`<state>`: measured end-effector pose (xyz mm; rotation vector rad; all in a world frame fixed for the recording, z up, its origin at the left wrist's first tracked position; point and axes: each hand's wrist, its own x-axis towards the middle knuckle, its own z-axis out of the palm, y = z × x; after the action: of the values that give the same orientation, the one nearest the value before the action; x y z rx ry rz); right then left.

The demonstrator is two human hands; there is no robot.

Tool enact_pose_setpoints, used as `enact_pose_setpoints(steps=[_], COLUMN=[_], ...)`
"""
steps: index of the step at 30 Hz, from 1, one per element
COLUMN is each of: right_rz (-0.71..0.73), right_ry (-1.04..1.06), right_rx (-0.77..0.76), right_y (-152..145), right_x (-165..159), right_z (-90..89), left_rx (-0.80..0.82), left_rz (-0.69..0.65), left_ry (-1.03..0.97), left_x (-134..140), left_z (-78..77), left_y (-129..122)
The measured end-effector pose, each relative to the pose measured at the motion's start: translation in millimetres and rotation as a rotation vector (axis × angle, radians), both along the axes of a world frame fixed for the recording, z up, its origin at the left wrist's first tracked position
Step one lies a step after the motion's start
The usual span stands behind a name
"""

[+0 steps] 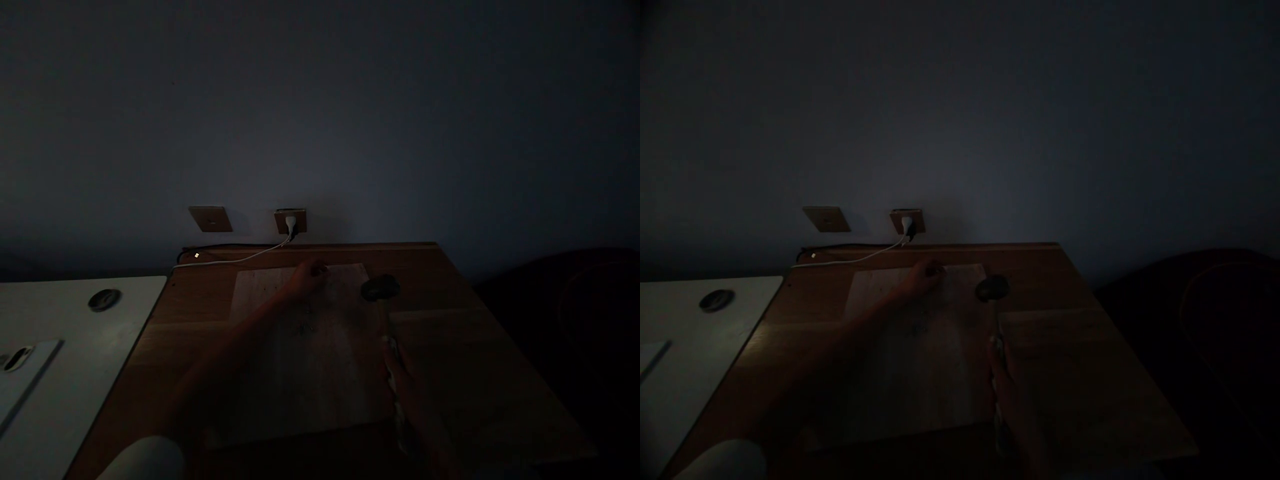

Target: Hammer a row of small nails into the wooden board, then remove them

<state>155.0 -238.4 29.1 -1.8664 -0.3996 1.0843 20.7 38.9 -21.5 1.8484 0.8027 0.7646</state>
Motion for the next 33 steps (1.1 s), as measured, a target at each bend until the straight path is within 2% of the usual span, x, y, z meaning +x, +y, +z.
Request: enact_pose_setpoints(steps=[7,12,18,26,28,33], right_rz=[-0.019,0.005,0.034,0.028,0.028,-0.005], right_ry=[-0.106,-0.124,-0.037,-0.049,-0.047,-0.032], right_rx=[0.009,-0.036,-0.007,-0.022,0.007,0.033], right_y=[3.7,-0.8,-2.4,0.2,-0.4,-2.0], right_x=[7.5,9.2,8.6,8.4,8.1,3.1], right_z=[0.2,-7.7,-18.2,-18.9,-17.7,-12.0], left_rx=[-0.093,-0.055,-0.040,0.021,0.036,0.133], left_rz=[0.103,0.072,0.050,0.072,0.042,-0.144], left_ry=[-0.082,-0.077,-0.070,-0.026,0.002,0.115], left_x=[0.3,0.2,-0.8,0.1,3.3,24.8], left_z=[-5.6,-6.3,-3.4,-0.8,3.2,15.2], left_y=[2.6,3.5,1.8,3.1,5.8,11.2])
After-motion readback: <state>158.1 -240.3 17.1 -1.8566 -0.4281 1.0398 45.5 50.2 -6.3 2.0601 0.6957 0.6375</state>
